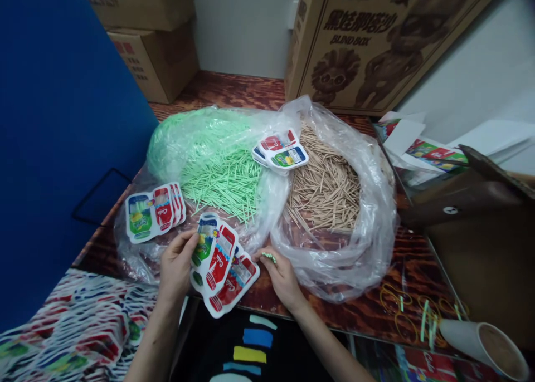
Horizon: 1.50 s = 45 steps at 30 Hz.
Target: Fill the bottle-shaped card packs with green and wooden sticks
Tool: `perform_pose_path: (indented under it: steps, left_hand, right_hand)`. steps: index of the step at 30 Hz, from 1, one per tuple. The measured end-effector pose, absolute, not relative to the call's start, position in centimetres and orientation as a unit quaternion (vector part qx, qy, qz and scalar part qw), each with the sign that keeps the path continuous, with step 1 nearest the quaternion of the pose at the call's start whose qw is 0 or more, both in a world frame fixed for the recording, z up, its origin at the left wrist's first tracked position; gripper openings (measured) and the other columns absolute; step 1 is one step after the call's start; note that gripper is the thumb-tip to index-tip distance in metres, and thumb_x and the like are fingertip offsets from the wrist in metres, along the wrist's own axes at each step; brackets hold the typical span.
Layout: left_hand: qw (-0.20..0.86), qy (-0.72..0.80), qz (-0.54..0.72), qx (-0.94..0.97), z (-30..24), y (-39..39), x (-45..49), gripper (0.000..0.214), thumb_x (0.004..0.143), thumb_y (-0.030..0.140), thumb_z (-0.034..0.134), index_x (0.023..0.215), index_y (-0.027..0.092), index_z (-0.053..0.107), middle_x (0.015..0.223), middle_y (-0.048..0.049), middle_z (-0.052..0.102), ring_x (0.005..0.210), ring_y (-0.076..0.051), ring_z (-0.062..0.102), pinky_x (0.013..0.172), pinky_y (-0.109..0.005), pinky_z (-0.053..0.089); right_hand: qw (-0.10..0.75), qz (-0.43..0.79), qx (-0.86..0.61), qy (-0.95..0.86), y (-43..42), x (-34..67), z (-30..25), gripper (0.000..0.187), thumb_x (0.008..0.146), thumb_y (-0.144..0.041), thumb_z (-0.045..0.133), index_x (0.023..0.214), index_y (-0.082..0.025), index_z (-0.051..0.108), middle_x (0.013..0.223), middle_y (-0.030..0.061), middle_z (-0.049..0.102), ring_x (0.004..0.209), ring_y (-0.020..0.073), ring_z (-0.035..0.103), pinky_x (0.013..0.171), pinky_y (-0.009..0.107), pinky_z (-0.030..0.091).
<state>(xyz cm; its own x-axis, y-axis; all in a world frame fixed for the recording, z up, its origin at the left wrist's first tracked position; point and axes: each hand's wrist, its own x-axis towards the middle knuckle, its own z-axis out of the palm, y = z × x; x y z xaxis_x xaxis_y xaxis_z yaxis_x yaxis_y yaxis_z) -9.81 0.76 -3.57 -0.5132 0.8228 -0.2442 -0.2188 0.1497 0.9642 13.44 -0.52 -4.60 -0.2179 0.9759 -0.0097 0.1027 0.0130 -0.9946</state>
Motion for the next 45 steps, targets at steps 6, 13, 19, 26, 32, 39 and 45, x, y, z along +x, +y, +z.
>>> perform_pose_path:
  steps: [6, 13, 19, 26, 32, 39, 45]
  left_hand:
    - [0.399, 0.635, 0.611, 0.255, -3.3, 1.0, -11.2, 0.031, 0.064, 0.040, 0.078, 0.084, 0.017, 0.070, 0.075, 0.0004, 0.068, 0.065, -0.012, 0.059, 0.061, -0.020, 0.048]
    - [0.417, 0.638, 0.556, 0.331, -2.0, 1.0, -9.3, 0.025, 0.068, 0.039, 0.073, 0.079, 0.017, 0.072, 0.079, -0.0024, 0.070, 0.070, -0.016, 0.061, 0.063, -0.024, 0.049]
    - [0.455, 0.605, 0.526, 0.388, -2.0, 0.8, -6.9, 0.018, 0.073, 0.036, 0.069, 0.078, 0.019, 0.073, 0.082, -0.0031, 0.070, 0.079, -0.018, 0.062, 0.072, -0.025, 0.049]
    - [0.519, 0.578, 0.538, 0.326, -2.3, 0.7, -5.3, 0.022, 0.070, 0.038, 0.072, 0.078, 0.017, 0.071, 0.079, -0.0031, 0.069, 0.072, -0.017, 0.061, 0.066, -0.025, 0.049]
    - [0.472, 0.566, 0.558, 0.381, -1.7, 0.9, -4.4, 0.018, 0.076, 0.035, 0.067, 0.081, 0.019, 0.072, 0.086, -0.0046, 0.071, 0.085, -0.020, 0.063, 0.079, -0.029, 0.048]
    - [0.469, 0.546, 0.599, 0.351, -2.5, 1.6, -3.7, 0.019, 0.078, 0.035, 0.066, 0.085, 0.019, 0.072, 0.093, -0.0055, 0.070, 0.092, -0.021, 0.062, 0.083, -0.030, 0.047]
    - [0.506, 0.533, 0.603, 0.310, -2.6, 1.8, -3.3, 0.020, 0.078, 0.034, 0.067, 0.090, 0.018, 0.070, 0.095, -0.0050, 0.070, 0.090, -0.020, 0.063, 0.082, -0.030, 0.049]
  right_hand:
    - [0.445, 0.579, -0.475, -0.491, -0.3, 13.8, -3.5, 0.021, 0.092, -0.037, 0.050, 0.086, -0.019, 0.060, 0.078, 0.0021, 0.065, 0.077, 0.0168, 0.061, 0.077, 0.028, 0.046]
    - [0.484, 0.659, -0.422, -0.391, 4.3, 12.8, -1.0, 0.023, 0.083, -0.042, 0.062, 0.088, -0.020, 0.060, 0.073, 0.0022, 0.069, 0.077, 0.0195, 0.065, 0.080, 0.034, 0.048]
    - [0.526, 0.727, -0.330, -0.293, 8.3, 11.3, 2.9, 0.017, 0.079, -0.036, 0.068, 0.084, -0.021, 0.060, 0.083, 0.0034, 0.073, 0.093, 0.0236, 0.068, 0.094, 0.044, 0.046]
    - [0.468, 0.778, -0.297, -0.297, 8.7, 9.2, 4.2, 0.017, 0.082, -0.036, 0.064, 0.079, -0.021, 0.058, 0.102, 0.0073, 0.072, 0.108, 0.0251, 0.063, 0.094, 0.046, 0.047]
    - [0.401, 0.760, -0.361, -0.361, 7.2, 9.6, 3.7, 0.030, 0.079, -0.041, 0.066, 0.095, -0.016, 0.065, 0.098, 0.0100, 0.072, 0.093, 0.0262, 0.067, 0.076, 0.038, 0.054]
    - [0.344, 0.595, -0.422, -0.591, 6.4, 12.5, 5.3, 0.052, 0.082, -0.032, 0.064, 0.132, -0.031, 0.048, 0.134, 0.0055, 0.053, 0.122, 0.0222, 0.050, 0.096, 0.036, 0.044]
    - [0.308, 0.486, -0.480, -0.662, 5.4, 13.6, 5.8, 0.030, 0.083, -0.022, 0.058, 0.112, -0.026, 0.059, 0.098, 0.0014, 0.065, 0.089, 0.0189, 0.060, 0.078, 0.030, 0.047]
